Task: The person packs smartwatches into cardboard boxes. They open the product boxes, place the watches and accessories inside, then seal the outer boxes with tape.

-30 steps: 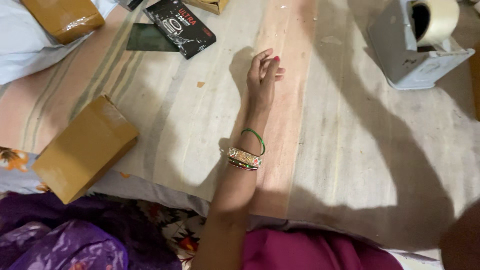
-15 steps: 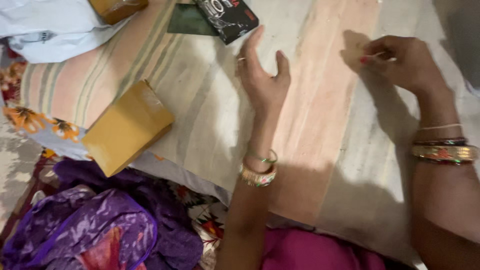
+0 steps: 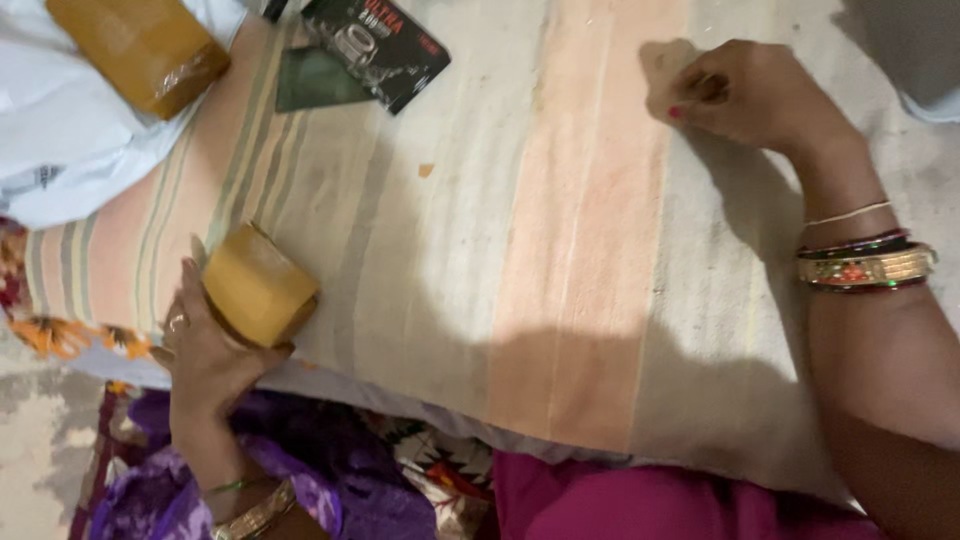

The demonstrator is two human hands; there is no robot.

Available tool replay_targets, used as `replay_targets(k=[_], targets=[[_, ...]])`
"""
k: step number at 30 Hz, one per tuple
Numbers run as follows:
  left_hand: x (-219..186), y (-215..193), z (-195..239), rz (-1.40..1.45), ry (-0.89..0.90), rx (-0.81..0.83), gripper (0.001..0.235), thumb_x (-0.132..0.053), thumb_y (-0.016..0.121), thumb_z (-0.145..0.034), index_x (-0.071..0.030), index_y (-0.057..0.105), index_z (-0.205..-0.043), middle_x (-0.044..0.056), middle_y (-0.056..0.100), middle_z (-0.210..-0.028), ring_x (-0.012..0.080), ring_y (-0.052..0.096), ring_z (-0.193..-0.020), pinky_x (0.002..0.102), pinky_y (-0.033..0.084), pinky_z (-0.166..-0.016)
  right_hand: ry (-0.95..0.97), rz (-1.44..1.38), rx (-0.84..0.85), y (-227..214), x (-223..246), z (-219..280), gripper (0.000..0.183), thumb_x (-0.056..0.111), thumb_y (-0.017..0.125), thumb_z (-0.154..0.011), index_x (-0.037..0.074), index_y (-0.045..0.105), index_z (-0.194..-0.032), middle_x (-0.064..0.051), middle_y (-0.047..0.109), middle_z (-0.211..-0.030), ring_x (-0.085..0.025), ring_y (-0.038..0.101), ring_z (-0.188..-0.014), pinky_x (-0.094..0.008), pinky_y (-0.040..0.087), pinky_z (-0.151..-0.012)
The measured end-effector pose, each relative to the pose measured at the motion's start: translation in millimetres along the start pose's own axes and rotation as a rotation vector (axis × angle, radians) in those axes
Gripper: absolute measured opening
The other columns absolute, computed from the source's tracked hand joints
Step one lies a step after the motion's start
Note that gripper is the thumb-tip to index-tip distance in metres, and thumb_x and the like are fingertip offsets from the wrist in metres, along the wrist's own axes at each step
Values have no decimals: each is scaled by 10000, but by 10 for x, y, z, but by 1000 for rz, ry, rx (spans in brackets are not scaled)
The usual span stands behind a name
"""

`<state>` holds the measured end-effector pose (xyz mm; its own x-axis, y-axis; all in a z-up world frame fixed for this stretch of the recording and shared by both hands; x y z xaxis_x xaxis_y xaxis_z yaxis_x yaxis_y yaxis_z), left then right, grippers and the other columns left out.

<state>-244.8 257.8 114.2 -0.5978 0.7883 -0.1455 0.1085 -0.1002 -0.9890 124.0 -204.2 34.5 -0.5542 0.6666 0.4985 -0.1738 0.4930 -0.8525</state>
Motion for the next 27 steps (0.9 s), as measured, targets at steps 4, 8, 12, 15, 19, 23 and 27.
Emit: replay_targets(k=[4,8,12,15,19,23,27], targets=[[-541,-406,-6,171,-17,-43,1182,-337,898,-455,-57,425,-1501,218,590,-1424,369,548,-1306,495,414,-1108,24,-75,-39,-25,18,-47,385,268,830,-880,22,749,-1165,-184,758,-1058,-297,738,-920,-401,586,-848],[-1420,-661,-147,392,341,-174,1021,-384,857,-554,-100,489,-1462,155,618,-1410,351,553,-1308,536,357,-1112,47,-144,-86,-20,23,43,401,249,805,-906,18,718,-1222,-183,754,-1086,-284,742,-950,-384,587,-873],[-2460,-386,-681,233,840,-385,980,-399,862,-659,-161,438,-1509,98,524,-1504,368,410,-1419,651,149,-1155,52,-167,-115,-57,67,-12,435,224,807,-893,19,699,-1262,-184,755,-1093,-272,740,-990,-366,588,-897],[-3219,33,-1119,62,928,-538,954,-410,867,-738,-207,400,-1545,55,454,-1575,380,302,-1502,737,-8,-1187,117,-227,-167,-130,-26,4,487,162,776,-917,9,641,-1360,-202,734,-1120,-289,721,-994,-383,578,-845],[-3643,587,-1511,-11,738,-736,888,-341,759,-871,-192,281,-1604,146,302,-1622,360,224,-1546,708,1,-1238,170,-225,-322,-269,-190,80,511,136,759,-936,-27,603,-1395,-208,731,-1150,-286,735,-998,-380,593,-832],[-3195,1068,-1817,447,430,-1027,989,-533,656,-950,-99,96,-1640,199,190,-1705,331,160,-1577,622,123,-1275,286,-226,-332,-372,-343,106,492,165,793,-919,-30,625,-1338,-206,739,-1097,-286,738,-976,-390,586,-820],[-2609,1354,-2160,203,-209,-532,1113,-699,666,-823,-99,129,-1591,307,169,-1639,474,105,-1536,720,155,-1126,275,-184,-318,-323,-370,103,436,197,797,-932,-20,660,-1285,-194,738,-1128,-274,738,-983,-379,591,-840]])
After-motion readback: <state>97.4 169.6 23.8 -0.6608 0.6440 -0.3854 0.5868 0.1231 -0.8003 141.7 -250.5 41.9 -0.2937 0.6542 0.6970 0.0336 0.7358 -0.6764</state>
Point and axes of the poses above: each hand's wrist, its own z-axis away from the middle knuckle, its own y-axis out of the palm, x = y × z, the point moved 1 cm from there along -z, towards the middle knuckle
